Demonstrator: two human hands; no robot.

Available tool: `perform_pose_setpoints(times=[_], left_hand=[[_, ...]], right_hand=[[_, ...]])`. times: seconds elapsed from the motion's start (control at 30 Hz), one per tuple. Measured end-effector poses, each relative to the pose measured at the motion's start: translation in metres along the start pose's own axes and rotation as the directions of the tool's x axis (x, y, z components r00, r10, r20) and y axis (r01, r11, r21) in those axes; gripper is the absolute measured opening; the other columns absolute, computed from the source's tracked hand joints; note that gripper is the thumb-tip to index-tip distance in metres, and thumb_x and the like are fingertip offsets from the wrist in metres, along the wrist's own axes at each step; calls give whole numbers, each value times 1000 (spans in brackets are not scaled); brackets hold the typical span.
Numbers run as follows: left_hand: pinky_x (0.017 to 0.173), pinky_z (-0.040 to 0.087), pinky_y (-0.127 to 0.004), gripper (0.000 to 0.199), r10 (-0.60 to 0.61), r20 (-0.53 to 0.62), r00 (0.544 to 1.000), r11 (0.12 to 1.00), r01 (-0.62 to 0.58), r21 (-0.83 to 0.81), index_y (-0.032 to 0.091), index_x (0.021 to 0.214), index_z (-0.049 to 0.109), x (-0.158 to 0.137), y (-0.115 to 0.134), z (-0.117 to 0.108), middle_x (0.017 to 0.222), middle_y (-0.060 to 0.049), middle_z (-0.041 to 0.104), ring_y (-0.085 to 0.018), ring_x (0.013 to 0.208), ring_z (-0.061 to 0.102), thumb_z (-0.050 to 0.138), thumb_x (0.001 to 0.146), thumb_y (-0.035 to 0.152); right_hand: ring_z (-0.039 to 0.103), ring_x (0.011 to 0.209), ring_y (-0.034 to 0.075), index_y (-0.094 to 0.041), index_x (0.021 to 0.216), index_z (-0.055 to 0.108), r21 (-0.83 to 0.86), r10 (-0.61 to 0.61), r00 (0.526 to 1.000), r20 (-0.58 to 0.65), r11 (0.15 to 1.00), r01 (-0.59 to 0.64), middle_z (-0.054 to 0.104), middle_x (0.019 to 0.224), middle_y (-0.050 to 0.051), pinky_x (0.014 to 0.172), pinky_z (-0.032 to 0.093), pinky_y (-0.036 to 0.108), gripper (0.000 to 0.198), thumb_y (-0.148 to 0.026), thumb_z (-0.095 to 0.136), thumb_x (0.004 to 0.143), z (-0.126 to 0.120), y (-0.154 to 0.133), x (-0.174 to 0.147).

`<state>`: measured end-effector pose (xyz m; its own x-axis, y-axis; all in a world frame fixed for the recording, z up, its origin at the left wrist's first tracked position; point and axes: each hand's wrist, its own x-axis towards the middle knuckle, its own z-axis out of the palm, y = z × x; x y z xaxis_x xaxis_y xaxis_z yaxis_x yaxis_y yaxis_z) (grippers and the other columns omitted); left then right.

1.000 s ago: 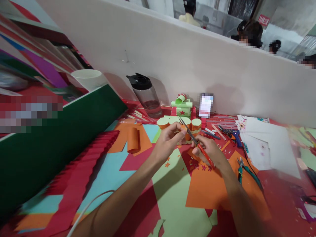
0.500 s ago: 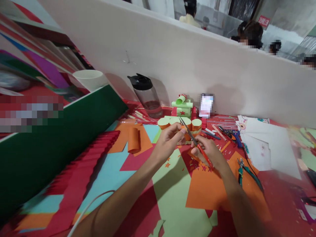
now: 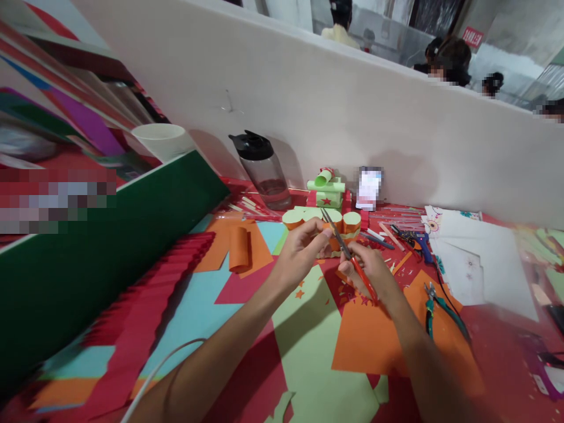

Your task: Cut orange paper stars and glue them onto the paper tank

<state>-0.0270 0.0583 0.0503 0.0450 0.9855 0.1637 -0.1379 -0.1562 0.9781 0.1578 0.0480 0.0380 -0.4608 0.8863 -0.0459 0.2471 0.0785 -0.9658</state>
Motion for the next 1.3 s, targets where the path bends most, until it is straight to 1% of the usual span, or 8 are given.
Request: perform_pose_setpoints(times=[0.13, 0.3, 0.43, 0.57, 0.87, 0.97, 1.13, 1.3], left_hand=[[57, 43, -24, 36, -6, 30, 1000, 1000, 5, 25, 22, 76, 50, -1, 0, 0, 65, 5, 52, -11, 57, 48, 66, 91, 51], [61, 43, -25, 31, -28, 132, 991, 996, 15, 93, 21, 80, 55, -1, -4, 0, 69, 3, 56, -13, 62, 52, 62, 94, 47], [63, 44, -27, 29, -1, 296, 955, 969, -73, 238, 20, 81, 61, -2, -10, 0, 82, -3, 64, -15, 69, 56, 59, 98, 42], [62, 42, -27, 31, 20, 354, 935, 924, -153, 351, 19, 80, 64, -4, -12, 0, 83, -4, 65, -18, 74, 56, 58, 100, 42], [64, 41, -27, 26, -22, 279, 960, 939, -76, 335, 20, 89, 62, -4, -14, -1, 91, -4, 68, -17, 74, 57, 56, 101, 42], [61, 39, -27, 26, -56, 269, 962, 949, -32, 314, 20, 93, 61, -5, -12, 1, 88, -3, 67, -15, 70, 55, 57, 100, 44], [63, 41, -26, 24, -12, 282, 959, 967, -60, 248, 19, 87, 61, -5, -9, 6, 85, -3, 66, -16, 72, 56, 61, 98, 41], [61, 39, -25, 25, 14, 255, 967, 981, -63, 186, 19, 87, 61, -5, -9, 4, 78, 0, 62, -13, 67, 52, 60, 99, 41]], right_hand=[[46, 45, 12, -25, 96, 57, 63, 22, 998, -54, 998, -18, 52, 63, -4, 41, 39, 25, 58, -81, 63, 89, 4, 3, 0], [53, 52, 12, -25, 102, 55, 123, -76, 974, -212, 987, 104, 59, 76, -4, 50, 48, 26, 42, -57, 78, 89, -1, 3, 2], [59, 62, 13, -24, 105, 55, 89, -101, 945, -311, 987, 135, 66, 91, 0, 59, 53, 29, 42, -46, 84, 85, -9, -5, 4], [60, 65, 14, -23, 105, 56, 35, -118, 939, -322, 990, 136, 66, 90, 0, 62, 53, 29, 40, -44, 83, 85, -14, -8, 4], [58, 62, 13, -24, 107, 55, 72, -94, 948, -305, 990, 122, 65, 91, -1, 61, 52, 30, 39, -39, 83, 84, -15, -3, 5], [62, 68, 15, -24, 105, 55, 109, -91, 938, -334, 985, 135, 66, 93, 0, 65, 54, 31, 38, -38, 83, 84, -14, -2, 6], [66, 79, 18, -24, 100, 56, 146, -109, 919, -380, 974, 176, 65, 94, 1, 72, 57, 32, 34, -35, 83, 83, -11, -1, 7], [60, 64, 13, -24, 101, 55, 164, -100, 919, -382, 971, 174, 61, 87, -3, 59, 53, 28, 37, -33, 85, 81, -8, -5, 7]])
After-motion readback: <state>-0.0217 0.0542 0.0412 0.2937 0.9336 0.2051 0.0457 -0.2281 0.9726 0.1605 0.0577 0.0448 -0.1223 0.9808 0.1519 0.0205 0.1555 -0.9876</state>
